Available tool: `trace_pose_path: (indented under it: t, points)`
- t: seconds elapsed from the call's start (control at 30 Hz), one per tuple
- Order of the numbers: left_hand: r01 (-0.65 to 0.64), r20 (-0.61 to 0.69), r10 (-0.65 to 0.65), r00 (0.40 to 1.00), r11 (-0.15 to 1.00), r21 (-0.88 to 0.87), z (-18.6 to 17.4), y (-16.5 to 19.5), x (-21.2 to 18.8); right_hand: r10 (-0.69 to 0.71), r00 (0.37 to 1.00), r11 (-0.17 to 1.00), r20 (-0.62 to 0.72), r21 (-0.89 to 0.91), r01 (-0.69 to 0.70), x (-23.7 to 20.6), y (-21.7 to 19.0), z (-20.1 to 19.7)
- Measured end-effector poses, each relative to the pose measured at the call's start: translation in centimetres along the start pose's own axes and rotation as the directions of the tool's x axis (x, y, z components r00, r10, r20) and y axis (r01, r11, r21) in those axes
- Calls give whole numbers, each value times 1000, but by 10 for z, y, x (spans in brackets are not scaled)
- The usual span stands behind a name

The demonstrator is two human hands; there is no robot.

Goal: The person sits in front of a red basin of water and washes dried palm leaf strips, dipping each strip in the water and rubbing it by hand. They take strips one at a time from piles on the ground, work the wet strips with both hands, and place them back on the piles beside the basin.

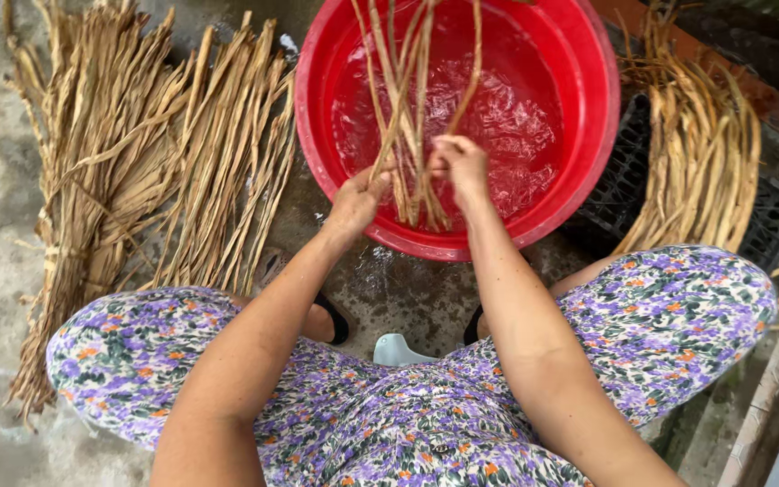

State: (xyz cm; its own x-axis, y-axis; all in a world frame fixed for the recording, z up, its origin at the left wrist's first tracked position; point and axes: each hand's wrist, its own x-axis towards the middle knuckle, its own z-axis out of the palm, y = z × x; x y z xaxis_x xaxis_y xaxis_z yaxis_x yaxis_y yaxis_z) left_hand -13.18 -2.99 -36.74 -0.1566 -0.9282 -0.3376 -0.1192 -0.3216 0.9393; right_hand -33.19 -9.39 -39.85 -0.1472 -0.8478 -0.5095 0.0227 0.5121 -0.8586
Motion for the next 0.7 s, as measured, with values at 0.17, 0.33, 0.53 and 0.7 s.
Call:
trace_pose_path:
  t: [0.17, 0.33, 0.53, 0.7]
  points:
    - [272, -21, -272, 962, 962, 30, -3, 8, 12, -105, 966, 972, 236, 229, 50, -40, -9, 46]
    - [124, -65, -106, 992, 884, 450, -5, 33, -5, 47, 961, 890, 272, 427, -164, -37, 7, 39]
    - [281, 114, -347, 931, 879, 385, -46, 107, -58, 341, 940, 594, -12, 778, -206, 28, 3, -41]
    - [290, -68, -282, 957, 928, 234, -130, 158, -100, 304, 944, 452, -130, 892, -23, 55, 0, -112]
